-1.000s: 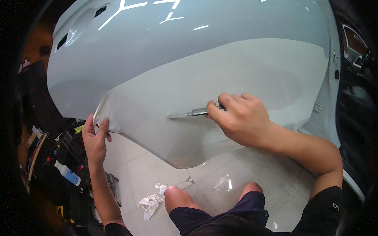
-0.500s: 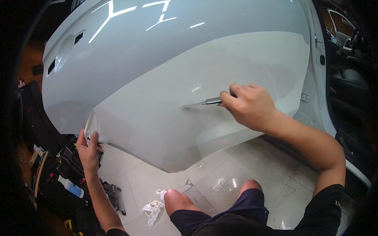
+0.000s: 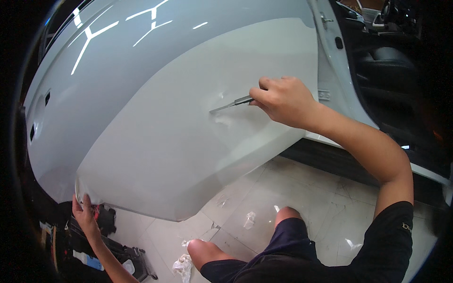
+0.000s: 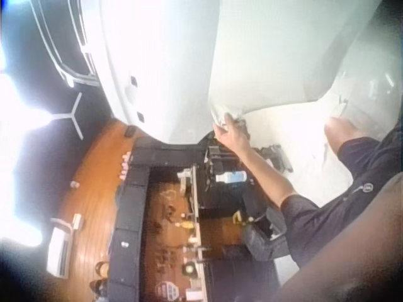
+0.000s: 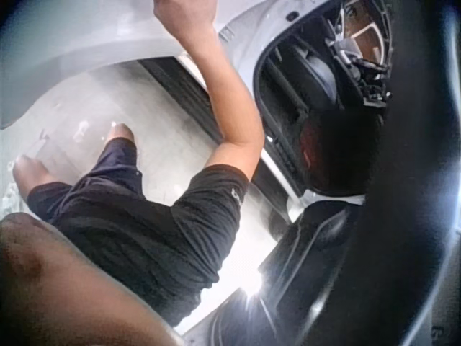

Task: The person removes a white vinyl wrap from the exterior of a car door by hand, peeling it off in sections and gathering the removed material. The person then uses a metal scraper to remove remaining adhesive residue from the door surface.

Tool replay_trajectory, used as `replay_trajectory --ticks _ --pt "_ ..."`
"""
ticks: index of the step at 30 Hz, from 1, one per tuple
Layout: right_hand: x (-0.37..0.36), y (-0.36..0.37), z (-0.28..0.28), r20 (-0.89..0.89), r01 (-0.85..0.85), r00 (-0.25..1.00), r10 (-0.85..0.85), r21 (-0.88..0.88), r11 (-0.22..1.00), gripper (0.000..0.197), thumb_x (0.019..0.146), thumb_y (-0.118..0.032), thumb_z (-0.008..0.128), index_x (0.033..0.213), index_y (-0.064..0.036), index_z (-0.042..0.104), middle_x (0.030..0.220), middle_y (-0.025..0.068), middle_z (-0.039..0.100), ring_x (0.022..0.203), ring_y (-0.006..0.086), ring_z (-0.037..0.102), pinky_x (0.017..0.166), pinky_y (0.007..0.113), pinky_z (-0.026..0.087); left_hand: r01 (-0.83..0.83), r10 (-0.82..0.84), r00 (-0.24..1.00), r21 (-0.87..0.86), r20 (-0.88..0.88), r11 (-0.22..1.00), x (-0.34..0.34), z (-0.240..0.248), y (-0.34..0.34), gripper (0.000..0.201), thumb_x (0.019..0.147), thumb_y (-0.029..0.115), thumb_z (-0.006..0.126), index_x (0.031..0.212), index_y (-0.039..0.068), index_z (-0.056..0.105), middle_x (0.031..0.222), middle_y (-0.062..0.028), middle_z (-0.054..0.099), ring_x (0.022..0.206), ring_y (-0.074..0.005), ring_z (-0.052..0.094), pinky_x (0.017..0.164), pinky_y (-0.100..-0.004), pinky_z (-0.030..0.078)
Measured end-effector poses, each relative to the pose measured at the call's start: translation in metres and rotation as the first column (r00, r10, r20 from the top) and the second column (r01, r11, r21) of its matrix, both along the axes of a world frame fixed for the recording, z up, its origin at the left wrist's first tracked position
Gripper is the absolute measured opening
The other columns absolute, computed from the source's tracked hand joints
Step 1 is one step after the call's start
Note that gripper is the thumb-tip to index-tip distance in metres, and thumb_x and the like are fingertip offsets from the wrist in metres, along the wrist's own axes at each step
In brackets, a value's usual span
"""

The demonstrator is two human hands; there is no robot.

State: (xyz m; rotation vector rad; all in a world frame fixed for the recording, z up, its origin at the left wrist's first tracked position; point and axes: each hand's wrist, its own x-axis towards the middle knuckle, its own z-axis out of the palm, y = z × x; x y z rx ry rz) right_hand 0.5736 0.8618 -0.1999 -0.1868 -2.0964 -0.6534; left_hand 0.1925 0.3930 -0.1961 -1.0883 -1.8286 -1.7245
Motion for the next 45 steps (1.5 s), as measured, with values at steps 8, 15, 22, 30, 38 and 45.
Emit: replay_trajectory --ticks 8,15,22,30,38,45 --pt "0.041 0.053 -0.01 -0.039 0.038 0.998 -0.04 -0.042 0.998 0.02 0.088 -0.025 0.073 0.086 -0.0109 0.06 0.074 0.0053 0.057 0.061 0.025 0.061 0.053 0.037 0.047 -0.026 0.025 0.998 0.019 0.051 0.999 -0.017 -0.006 -0.008 0.034 0.1 0.022 0.067 0.126 0.002 0.056 0.09 0.0002 0.063 0.062 -0.0045 0.05 0.052 -0.0207 0.04" --pt "0.075 0.093 -0.019 -0.016 0.092 0.995 -0.094 -0.105 0.99 0.017 0.085 -0.02 0.076 0.094 -0.0093 0.067 0.081 0.0057 0.064 0.067 0.0252 0.063 0.061 0.037 0.047 -0.116 0.116 0.993 -0.005 0.035 0.993 -0.042 -0.011 -0.022 0.039 0.101 0.025 0.065 0.131 0.002 0.054 0.096 -0.0007 0.064 0.07 -0.005 0.055 0.053 -0.0202 0.041" --pt "0.095 0.136 -0.022 -0.063 0.065 0.996 -0.067 -0.037 0.997 0.018 0.088 -0.025 0.073 0.087 -0.0104 0.062 0.075 0.0066 0.06 0.062 0.0272 0.063 0.055 0.038 0.048 -0.179 0.18 0.983 -0.035 0.042 0.983 -0.086 -0.016 -0.055 0.051 0.1 0.027 0.068 0.142 0.004 0.05 0.111 -0.0016 0.065 0.082 -0.0062 0.056 0.061 -0.0198 0.041" --pt "0.139 0.184 -0.032 -0.049 0.144 0.988 -0.145 -0.034 0.989 0.017 0.09 -0.026 0.072 0.092 -0.0108 0.065 0.076 0.0071 0.063 0.064 0.0258 0.066 0.056 0.035 0.05 -0.268 0.274 0.953 -0.064 0.131 0.961 -0.105 -0.019 -0.061 0.047 0.101 0.024 0.066 0.14 0.005 0.05 0.1 0.0013 0.061 0.072 -0.0046 0.049 0.058 -0.0203 0.035" --pt "0.17 0.202 -0.045 -0.063 0.244 0.968 -0.241 0.035 0.969 0.014 0.092 -0.024 0.071 0.094 -0.0108 0.066 0.077 0.0082 0.066 0.059 0.0217 0.067 0.052 0.031 0.052 -0.29 0.315 0.934 -0.157 0.168 0.944 -0.111 -0.012 -0.059 0.049 0.1 0.024 0.067 0.142 0.004 0.049 0.101 0.0001 0.061 0.074 -0.0048 0.049 0.059 -0.0202 0.035" --pt "0.184 0.201 -0.046 -0.034 0.333 0.942 -0.333 0.0 0.943 0.016 0.094 -0.026 0.069 0.094 -0.0102 0.066 0.078 0.0099 0.067 0.061 0.0221 0.07 0.053 0.03 0.054 -0.28 0.304 0.937 -0.155 0.169 0.947 -0.11 -0.013 -0.059 0.051 0.1 0.025 0.067 0.142 0.004 0.048 0.101 0.0 0.061 0.074 -0.0049 0.048 0.059 -0.0203 0.035"
